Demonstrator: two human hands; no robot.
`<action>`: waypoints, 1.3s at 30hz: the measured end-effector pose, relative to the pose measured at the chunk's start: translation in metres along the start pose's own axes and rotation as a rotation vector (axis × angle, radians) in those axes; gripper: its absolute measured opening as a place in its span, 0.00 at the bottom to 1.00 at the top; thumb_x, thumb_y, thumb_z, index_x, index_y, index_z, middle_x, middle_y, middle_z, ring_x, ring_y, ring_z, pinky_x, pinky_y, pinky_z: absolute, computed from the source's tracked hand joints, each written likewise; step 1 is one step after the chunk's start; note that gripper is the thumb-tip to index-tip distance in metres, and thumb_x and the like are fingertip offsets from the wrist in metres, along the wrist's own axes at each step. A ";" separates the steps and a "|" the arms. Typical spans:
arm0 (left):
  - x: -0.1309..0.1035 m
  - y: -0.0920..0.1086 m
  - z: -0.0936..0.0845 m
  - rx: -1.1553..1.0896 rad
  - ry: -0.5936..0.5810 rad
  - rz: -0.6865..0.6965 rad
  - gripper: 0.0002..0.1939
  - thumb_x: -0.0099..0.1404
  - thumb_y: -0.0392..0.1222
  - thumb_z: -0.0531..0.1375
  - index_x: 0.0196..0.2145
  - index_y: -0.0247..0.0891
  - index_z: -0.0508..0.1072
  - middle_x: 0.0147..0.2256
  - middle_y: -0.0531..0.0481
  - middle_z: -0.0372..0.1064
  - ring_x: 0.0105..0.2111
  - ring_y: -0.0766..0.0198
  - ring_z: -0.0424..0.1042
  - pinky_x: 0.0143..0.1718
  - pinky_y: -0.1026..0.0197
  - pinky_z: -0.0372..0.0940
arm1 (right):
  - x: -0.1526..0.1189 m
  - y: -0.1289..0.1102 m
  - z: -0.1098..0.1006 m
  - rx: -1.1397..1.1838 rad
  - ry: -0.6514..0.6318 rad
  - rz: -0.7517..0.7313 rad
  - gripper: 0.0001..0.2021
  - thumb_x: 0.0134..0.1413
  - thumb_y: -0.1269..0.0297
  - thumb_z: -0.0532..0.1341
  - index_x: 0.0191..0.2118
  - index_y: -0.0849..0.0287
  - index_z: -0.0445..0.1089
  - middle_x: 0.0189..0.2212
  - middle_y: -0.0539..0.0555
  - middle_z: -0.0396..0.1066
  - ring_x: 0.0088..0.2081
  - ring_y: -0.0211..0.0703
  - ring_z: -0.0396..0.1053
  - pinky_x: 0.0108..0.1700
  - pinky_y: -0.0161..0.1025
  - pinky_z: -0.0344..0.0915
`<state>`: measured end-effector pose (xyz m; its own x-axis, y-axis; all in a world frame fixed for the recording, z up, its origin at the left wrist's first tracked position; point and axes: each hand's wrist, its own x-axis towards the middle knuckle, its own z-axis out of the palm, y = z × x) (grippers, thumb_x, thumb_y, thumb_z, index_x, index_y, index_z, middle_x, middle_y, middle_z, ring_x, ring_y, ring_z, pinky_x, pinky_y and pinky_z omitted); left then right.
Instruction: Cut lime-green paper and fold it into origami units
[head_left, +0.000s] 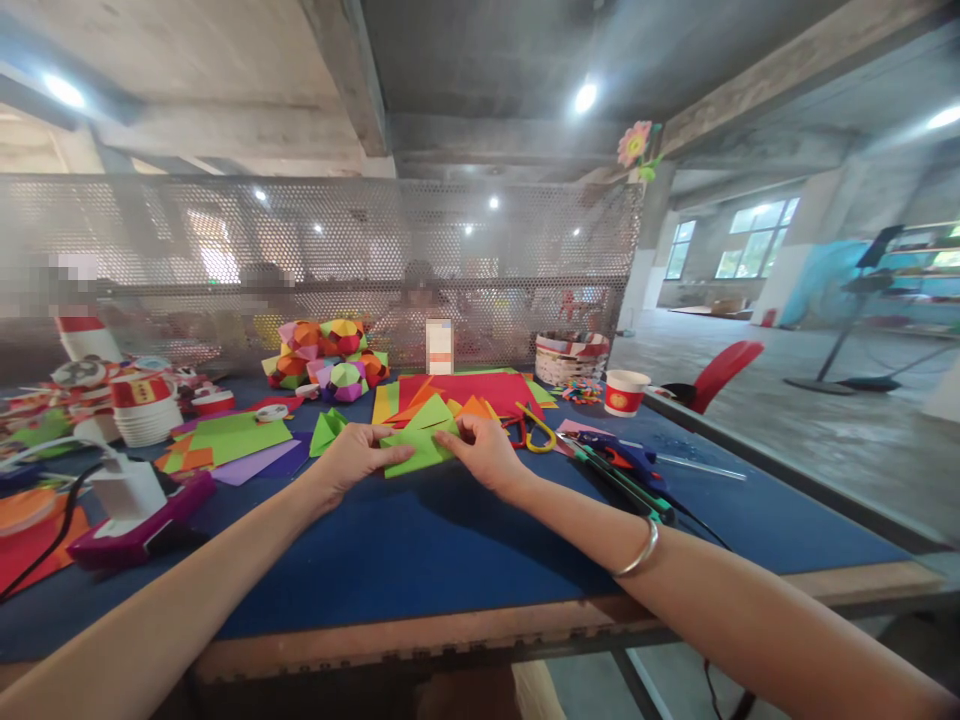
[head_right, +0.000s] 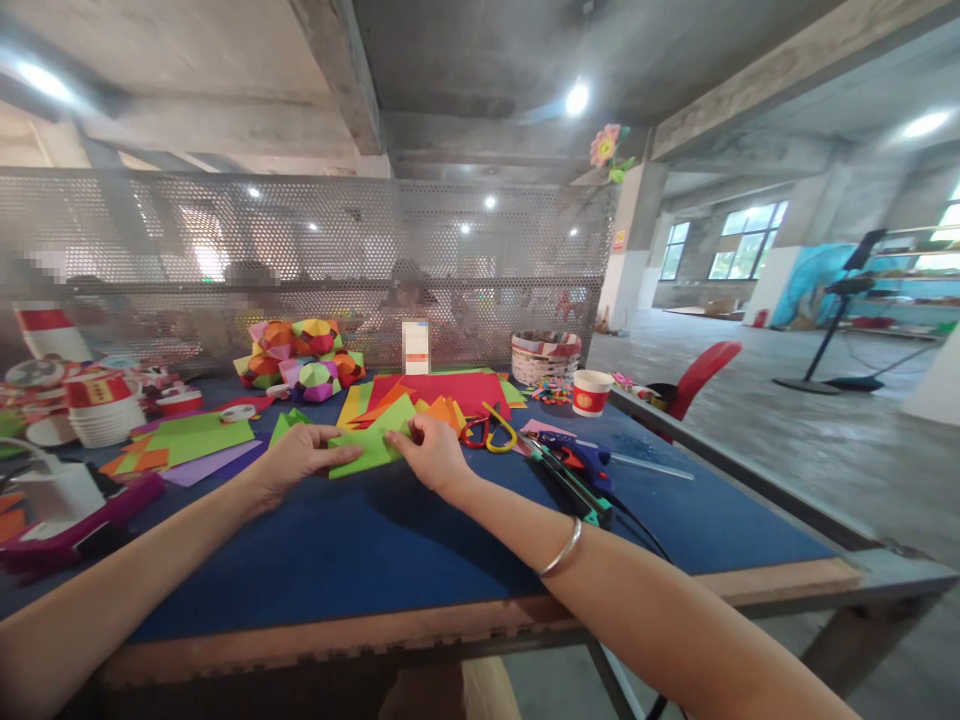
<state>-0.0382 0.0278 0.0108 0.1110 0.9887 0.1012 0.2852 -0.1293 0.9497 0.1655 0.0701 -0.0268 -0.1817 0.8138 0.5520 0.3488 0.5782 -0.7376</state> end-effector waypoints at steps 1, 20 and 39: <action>0.000 0.000 -0.001 0.014 0.002 0.000 0.16 0.42 0.47 0.76 0.26 0.37 0.81 0.18 0.55 0.70 0.17 0.70 0.59 0.21 0.65 0.54 | 0.000 0.000 0.000 0.011 -0.012 0.005 0.22 0.52 0.44 0.64 0.21 0.54 0.60 0.18 0.46 0.56 0.23 0.39 0.54 0.27 0.38 0.53; -0.001 0.003 0.003 -0.089 -0.019 -0.014 0.17 0.43 0.48 0.77 0.27 0.37 0.80 0.21 0.54 0.73 0.20 0.68 0.65 0.24 0.65 0.61 | -0.001 -0.004 0.000 0.085 0.009 0.007 0.23 0.52 0.44 0.63 0.21 0.53 0.54 0.19 0.45 0.52 0.24 0.38 0.52 0.27 0.39 0.50; -0.006 0.006 0.005 -0.379 -0.138 -0.072 0.18 0.48 0.39 0.75 0.38 0.38 0.83 0.37 0.45 0.82 0.36 0.55 0.80 0.40 0.57 0.74 | -0.010 -0.027 -0.003 0.065 0.094 -0.077 0.18 0.55 0.48 0.59 0.25 0.53 0.54 0.20 0.45 0.53 0.24 0.38 0.52 0.28 0.37 0.52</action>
<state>-0.0324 0.0211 0.0149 0.2379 0.9712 0.0139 -0.0715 0.0032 0.9974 0.1606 0.0464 -0.0109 -0.1181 0.7593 0.6399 0.2757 0.6442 -0.7135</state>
